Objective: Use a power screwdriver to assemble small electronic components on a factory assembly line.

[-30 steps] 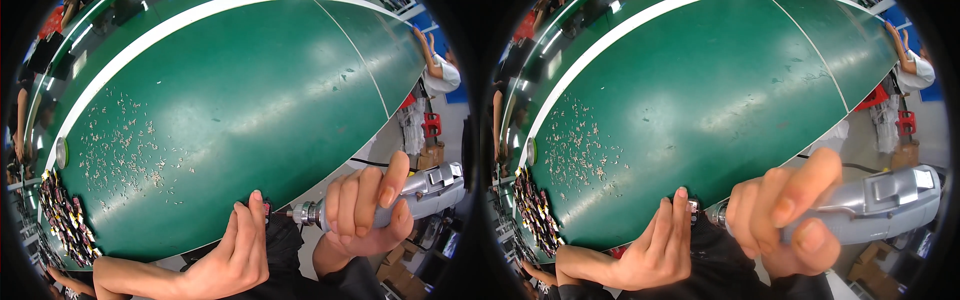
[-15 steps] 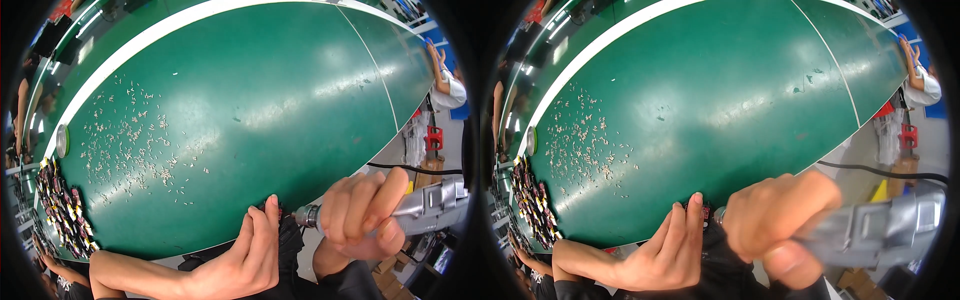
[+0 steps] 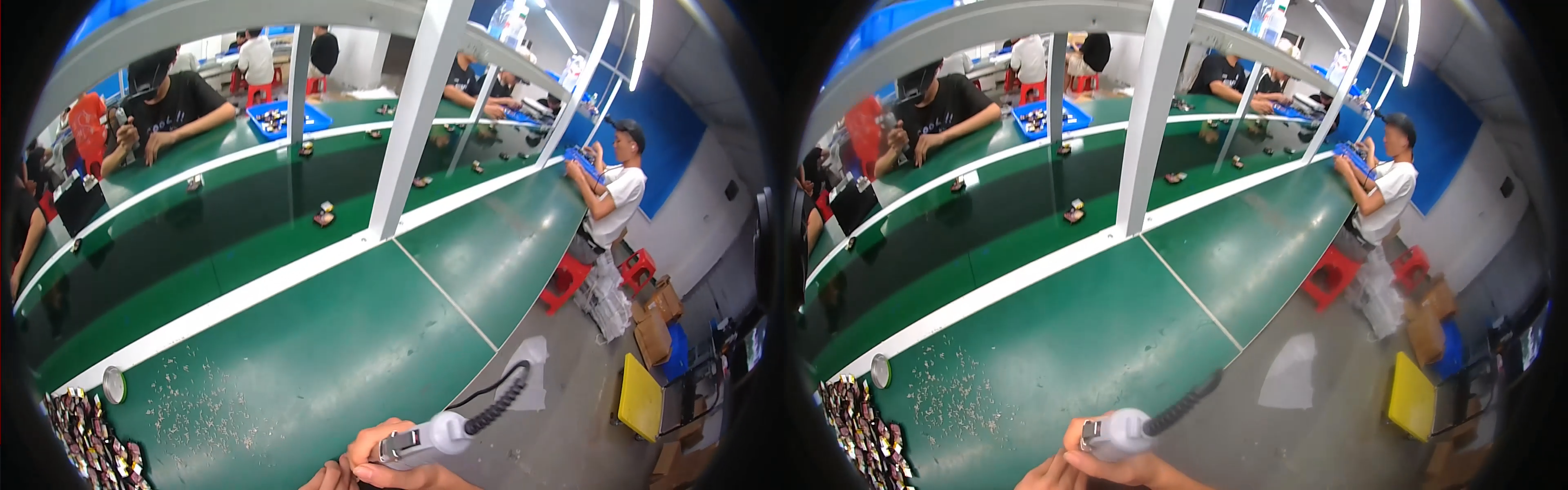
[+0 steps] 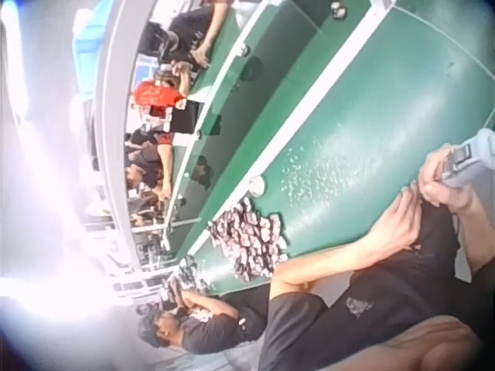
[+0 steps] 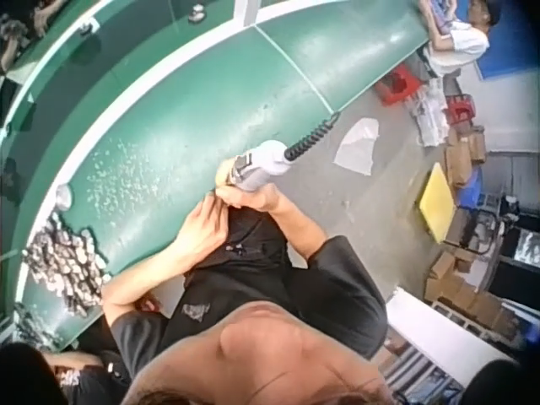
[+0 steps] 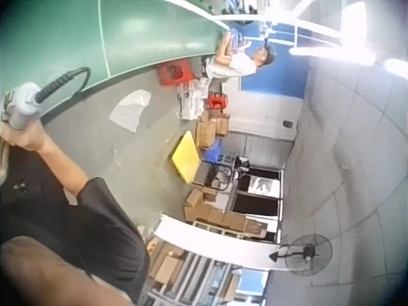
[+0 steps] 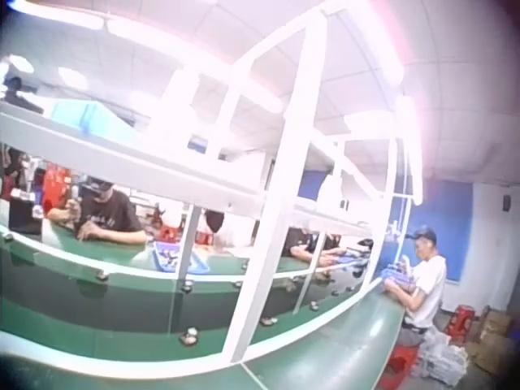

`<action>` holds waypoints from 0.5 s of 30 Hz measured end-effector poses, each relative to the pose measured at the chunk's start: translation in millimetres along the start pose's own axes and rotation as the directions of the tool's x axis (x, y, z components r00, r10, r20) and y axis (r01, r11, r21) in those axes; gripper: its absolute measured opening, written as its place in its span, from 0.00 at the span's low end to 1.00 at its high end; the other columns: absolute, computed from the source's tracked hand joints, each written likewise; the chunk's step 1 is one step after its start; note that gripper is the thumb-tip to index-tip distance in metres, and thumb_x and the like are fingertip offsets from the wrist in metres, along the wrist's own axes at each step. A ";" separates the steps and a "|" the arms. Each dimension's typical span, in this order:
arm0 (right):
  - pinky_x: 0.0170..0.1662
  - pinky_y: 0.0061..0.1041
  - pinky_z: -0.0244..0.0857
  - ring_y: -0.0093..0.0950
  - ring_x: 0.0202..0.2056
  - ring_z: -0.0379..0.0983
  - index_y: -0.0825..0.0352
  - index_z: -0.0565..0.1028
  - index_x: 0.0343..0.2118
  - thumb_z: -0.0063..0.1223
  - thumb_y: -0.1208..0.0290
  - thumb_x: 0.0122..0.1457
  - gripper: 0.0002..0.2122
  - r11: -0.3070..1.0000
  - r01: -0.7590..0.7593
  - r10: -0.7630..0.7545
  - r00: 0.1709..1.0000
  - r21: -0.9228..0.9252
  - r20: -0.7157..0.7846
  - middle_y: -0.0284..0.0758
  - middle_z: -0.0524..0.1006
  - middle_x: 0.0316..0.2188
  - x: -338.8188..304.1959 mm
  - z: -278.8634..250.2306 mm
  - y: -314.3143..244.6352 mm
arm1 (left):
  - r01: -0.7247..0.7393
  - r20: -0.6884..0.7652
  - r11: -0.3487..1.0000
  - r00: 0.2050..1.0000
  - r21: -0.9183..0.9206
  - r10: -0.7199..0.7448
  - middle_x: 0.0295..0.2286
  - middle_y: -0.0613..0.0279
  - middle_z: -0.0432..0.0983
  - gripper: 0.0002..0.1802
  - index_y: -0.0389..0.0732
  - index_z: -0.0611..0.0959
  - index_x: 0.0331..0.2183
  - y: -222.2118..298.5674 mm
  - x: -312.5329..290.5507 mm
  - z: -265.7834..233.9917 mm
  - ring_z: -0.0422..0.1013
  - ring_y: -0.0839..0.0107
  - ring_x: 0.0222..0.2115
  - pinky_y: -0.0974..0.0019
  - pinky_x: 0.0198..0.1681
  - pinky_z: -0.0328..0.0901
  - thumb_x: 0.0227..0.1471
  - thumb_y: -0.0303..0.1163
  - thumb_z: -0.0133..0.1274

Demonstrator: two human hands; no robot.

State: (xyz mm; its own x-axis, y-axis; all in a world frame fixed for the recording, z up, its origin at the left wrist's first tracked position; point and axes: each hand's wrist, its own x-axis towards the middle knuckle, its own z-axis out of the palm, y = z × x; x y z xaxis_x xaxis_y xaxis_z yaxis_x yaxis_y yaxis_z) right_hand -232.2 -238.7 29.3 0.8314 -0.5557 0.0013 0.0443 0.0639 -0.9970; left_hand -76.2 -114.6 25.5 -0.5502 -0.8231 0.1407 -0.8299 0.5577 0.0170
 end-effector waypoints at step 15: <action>0.14 0.20 0.47 0.14 0.11 0.47 0.64 0.64 0.30 0.42 0.72 0.58 0.03 0.560 0.448 -0.153 0.883 0.697 -0.444 0.24 0.53 0.12 15.2 1.1 28.3 | 0.328 -0.177 0.945 0.931 0.014 -0.320 0.43 0.46 0.70 0.25 0.25 0.73 0.43 -40.4 -78.8 -32.9 0.69 0.59 0.40 0.69 0.40 0.69 0.40 0.27 0.49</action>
State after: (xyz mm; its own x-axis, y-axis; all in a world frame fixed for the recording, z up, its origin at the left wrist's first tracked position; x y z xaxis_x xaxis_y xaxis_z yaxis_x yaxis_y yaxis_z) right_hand -217.6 -244.4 1.1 0.4811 -0.8685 0.1195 0.7833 0.3646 -0.5034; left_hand 3.8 -68.7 46.4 -0.2299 -0.9255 0.3011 -0.9655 0.2557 0.0486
